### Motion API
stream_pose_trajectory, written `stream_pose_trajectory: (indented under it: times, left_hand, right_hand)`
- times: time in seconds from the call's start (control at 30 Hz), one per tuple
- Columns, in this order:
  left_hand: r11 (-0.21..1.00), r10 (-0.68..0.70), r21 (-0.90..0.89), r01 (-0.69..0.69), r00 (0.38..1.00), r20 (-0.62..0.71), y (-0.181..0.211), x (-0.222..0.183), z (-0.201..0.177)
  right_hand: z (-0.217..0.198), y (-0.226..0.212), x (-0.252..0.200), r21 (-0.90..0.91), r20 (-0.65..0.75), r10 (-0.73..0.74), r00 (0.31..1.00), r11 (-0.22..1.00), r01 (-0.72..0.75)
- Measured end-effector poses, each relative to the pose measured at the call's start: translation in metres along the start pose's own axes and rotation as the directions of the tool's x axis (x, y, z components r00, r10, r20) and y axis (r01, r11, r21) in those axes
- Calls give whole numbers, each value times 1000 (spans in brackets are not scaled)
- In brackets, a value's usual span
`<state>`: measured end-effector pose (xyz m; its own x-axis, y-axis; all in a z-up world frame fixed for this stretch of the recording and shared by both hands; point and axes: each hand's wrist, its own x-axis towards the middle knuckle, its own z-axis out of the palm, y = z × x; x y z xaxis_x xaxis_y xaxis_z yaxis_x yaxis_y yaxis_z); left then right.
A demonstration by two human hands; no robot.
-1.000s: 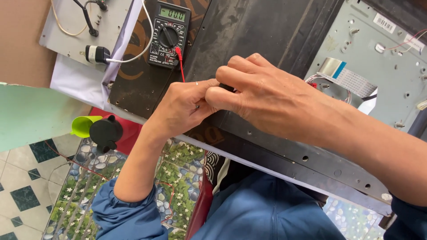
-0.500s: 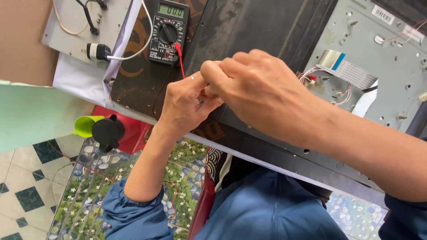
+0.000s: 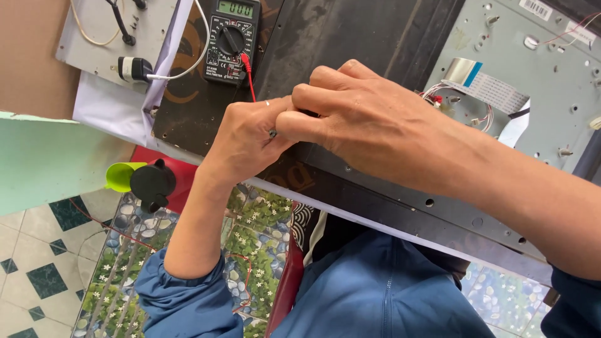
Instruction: Removing screws from the back casing of a television using a manual screwdriver
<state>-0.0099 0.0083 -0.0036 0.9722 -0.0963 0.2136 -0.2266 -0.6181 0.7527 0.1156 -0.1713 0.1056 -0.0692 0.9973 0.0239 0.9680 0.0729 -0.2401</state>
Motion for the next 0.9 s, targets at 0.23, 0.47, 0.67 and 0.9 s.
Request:
stream_pose_trajectory:
  times: [0.23, 0.47, 0.67, 0.9]
  left_hand:
    - [993, 68, 108, -45, 973, -223, 6, 4, 12]
    - [989, 99, 137, -62, 956, -276, -9, 0, 23]
    - [987, 95, -119, -104, 992, -85, 0, 2, 0]
    - [996, 66, 64, -54, 980, -189, -5, 2, 13]
  right_hand:
    - [4, -7, 4, 40, 5, 233, 973, 972, -233]
    - [17, -5, 6, -56, -77, 146, 986, 987, -150]
    - [5, -3, -1, -102, -41, 67, 997, 992, -71]
    - [-1, -3, -2, 9, -6, 2, 1000, 1000, -2]
